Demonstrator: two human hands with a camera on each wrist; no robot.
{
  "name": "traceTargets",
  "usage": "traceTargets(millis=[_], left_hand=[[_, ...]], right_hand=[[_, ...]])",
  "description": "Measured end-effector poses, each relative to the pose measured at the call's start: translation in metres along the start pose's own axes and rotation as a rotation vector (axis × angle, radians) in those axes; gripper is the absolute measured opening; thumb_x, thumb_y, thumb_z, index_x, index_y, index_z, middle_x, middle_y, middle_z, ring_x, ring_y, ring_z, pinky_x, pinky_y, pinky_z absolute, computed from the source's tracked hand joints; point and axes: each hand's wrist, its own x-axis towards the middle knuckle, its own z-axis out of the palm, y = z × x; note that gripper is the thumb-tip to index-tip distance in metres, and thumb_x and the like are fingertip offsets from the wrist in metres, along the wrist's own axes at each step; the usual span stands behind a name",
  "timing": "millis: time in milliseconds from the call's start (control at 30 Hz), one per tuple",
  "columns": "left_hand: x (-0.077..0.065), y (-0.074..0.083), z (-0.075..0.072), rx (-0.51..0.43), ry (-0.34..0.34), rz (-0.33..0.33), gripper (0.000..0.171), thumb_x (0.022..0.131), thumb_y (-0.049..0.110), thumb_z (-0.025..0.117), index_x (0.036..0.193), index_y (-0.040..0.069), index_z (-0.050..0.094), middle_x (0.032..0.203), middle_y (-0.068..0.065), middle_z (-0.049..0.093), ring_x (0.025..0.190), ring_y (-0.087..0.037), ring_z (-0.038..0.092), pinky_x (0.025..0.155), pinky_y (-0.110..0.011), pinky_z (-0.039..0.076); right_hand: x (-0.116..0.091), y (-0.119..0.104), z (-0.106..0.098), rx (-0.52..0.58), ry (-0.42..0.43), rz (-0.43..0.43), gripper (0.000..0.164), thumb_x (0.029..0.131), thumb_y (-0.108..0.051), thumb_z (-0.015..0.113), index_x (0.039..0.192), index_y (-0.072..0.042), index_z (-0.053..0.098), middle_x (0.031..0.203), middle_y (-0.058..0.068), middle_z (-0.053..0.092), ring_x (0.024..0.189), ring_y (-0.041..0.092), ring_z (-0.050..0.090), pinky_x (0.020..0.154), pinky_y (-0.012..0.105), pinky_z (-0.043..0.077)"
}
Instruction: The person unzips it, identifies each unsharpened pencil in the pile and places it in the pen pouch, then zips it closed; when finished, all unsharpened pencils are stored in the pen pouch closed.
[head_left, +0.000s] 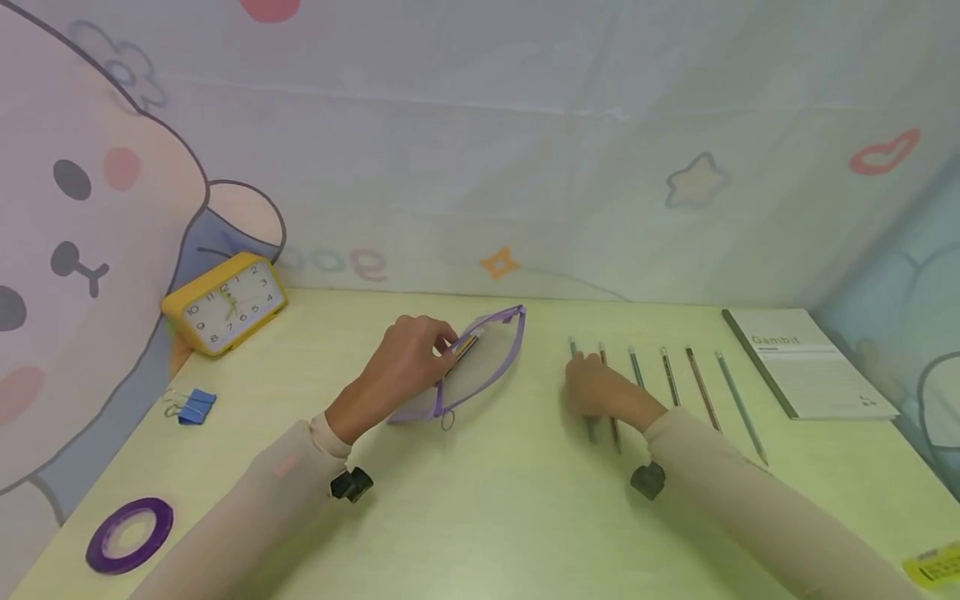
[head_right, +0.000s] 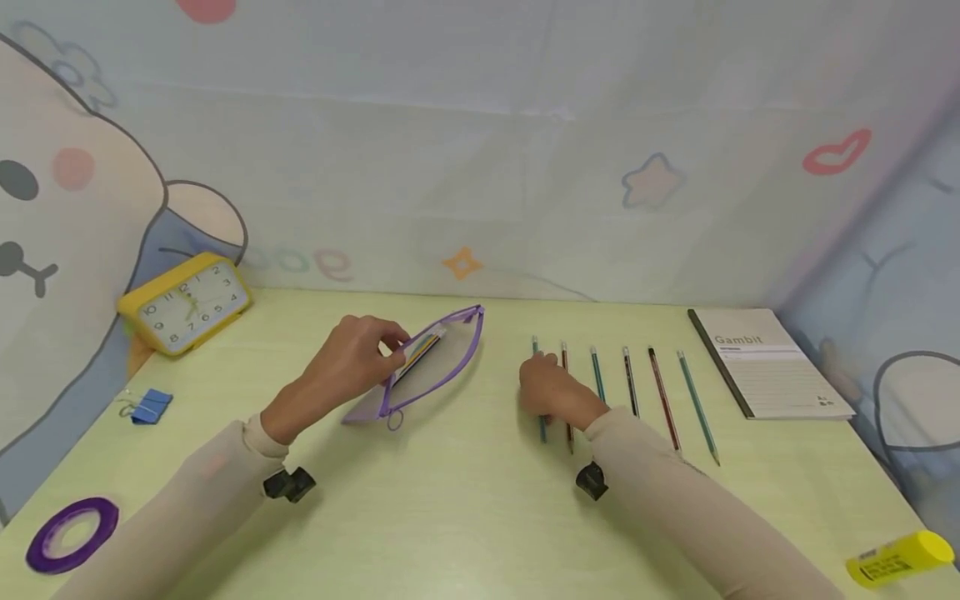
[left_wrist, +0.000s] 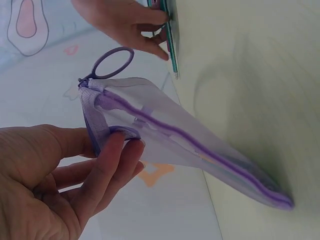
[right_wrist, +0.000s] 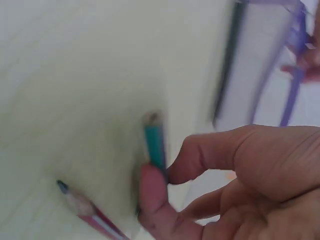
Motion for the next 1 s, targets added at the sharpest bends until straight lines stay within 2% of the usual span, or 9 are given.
traceTargets(millis=[167, 267, 367, 500, 567, 667, 800, 933, 1000], left_hand=[[0.001, -0.001, 0.001, -0.003, -0.002, 0.011, 0.022, 0.090, 0.005, 0.063, 0.107, 0.000, 0.077, 0.093, -0.015, 0.077, 0.050, -0.007, 0.065, 0.048, -0.020, 0.044], [0.000, -0.001, 0.000, -0.004, 0.002, 0.009, 0.022, 0.090, 0.005, 0.063, 0.106, 0.000, 0.077, 0.093, -0.015, 0.077, 0.050, -0.007, 0.065, 0.048, -0.020, 0.045], [0.000, -0.001, -0.002, -0.009, 0.001, 0.003, 0.022, 0.090, 0.005, 0.063, 0.107, 0.000, 0.077, 0.094, -0.016, 0.077, 0.050, -0.007, 0.066, 0.047, -0.020, 0.045], [0.000, -0.001, -0.003, -0.014, 0.000, -0.003, 0.022, 0.090, 0.004, 0.063, 0.107, 0.000, 0.077, 0.094, -0.016, 0.077, 0.051, -0.008, 0.067, 0.048, -0.021, 0.046], [0.000, -0.001, -0.003, -0.018, -0.004, -0.009, 0.023, 0.091, 0.004, 0.062, 0.107, 0.000, 0.077, 0.095, -0.016, 0.076, 0.051, -0.008, 0.067, 0.048, -0.021, 0.048], [0.000, -0.002, -0.001, -0.026, -0.016, -0.022, 0.022, 0.092, 0.005, 0.062, 0.108, 0.000, 0.076, 0.095, -0.017, 0.076, 0.052, -0.009, 0.068, 0.049, -0.022, 0.050], [0.001, -0.002, 0.001, -0.035, -0.035, -0.029, 0.021, 0.093, 0.006, 0.063, 0.108, -0.002, 0.076, 0.095, -0.018, 0.076, 0.053, -0.010, 0.069, 0.050, -0.022, 0.052], [0.002, 0.000, -0.001, -0.040, -0.039, -0.028, 0.019, 0.092, 0.006, 0.065, 0.106, -0.001, 0.076, 0.095, -0.017, 0.075, 0.054, -0.010, 0.069, 0.049, -0.021, 0.051], [0.003, 0.000, -0.002, -0.044, -0.037, -0.021, 0.018, 0.092, 0.006, 0.065, 0.105, -0.001, 0.076, 0.095, -0.017, 0.075, 0.055, -0.010, 0.070, 0.049, -0.021, 0.051]], right_hand=[[-0.009, 0.017, -0.020, 0.596, -0.046, 0.071, 0.082, 0.097, -0.015, 0.054, 0.155, 0.015, 0.005, 0.127, 0.029, 0.060, 0.087, 0.025, 0.070, 0.110, 0.057, 0.043], [-0.022, 0.021, -0.040, 0.854, -0.062, 0.010, 0.087, 0.096, -0.019, 0.053, 0.162, -0.001, -0.001, 0.144, 0.023, 0.049, 0.114, 0.027, 0.063, 0.116, 0.058, 0.034], [-0.033, 0.017, -0.059, 1.013, -0.104, -0.092, 0.085, 0.095, -0.018, 0.054, 0.163, -0.010, 0.005, 0.133, 0.012, 0.053, 0.126, 0.028, 0.052, 0.114, 0.049, 0.039], [-0.034, -0.001, -0.071, 1.242, -0.240, -0.236, 0.075, 0.099, -0.014, 0.056, 0.162, -0.005, 0.016, 0.100, 0.000, 0.060, 0.113, 0.021, 0.059, 0.106, 0.037, 0.047], [-0.026, -0.014, -0.069, 1.334, -0.330, -0.280, 0.072, 0.099, -0.010, 0.055, 0.160, 0.000, 0.018, 0.096, -0.001, 0.061, 0.105, 0.018, 0.062, 0.100, 0.033, 0.051], [-0.007, -0.030, -0.061, 1.381, -0.410, -0.271, 0.070, 0.099, -0.005, 0.053, 0.159, 0.003, 0.018, 0.114, 0.006, 0.065, 0.103, 0.013, 0.065, 0.095, 0.028, 0.055], [0.021, -0.044, -0.055, 1.328, -0.363, -0.212, 0.065, 0.099, -0.002, 0.052, 0.157, 0.005, 0.024, 0.145, 0.024, 0.053, 0.112, 0.017, 0.068, 0.096, 0.029, 0.056], [0.041, -0.053, -0.057, 1.198, -0.269, -0.142, 0.049, 0.098, -0.004, 0.053, 0.144, 0.010, 0.042, 0.140, 0.027, 0.056, 0.104, 0.020, 0.071, 0.094, 0.030, 0.057], [0.045, -0.058, -0.059, 1.132, -0.240, -0.124, 0.038, 0.097, -0.005, 0.054, 0.132, 0.011, 0.053, 0.123, 0.019, 0.068, 0.095, 0.017, 0.071, 0.090, 0.028, 0.057]])
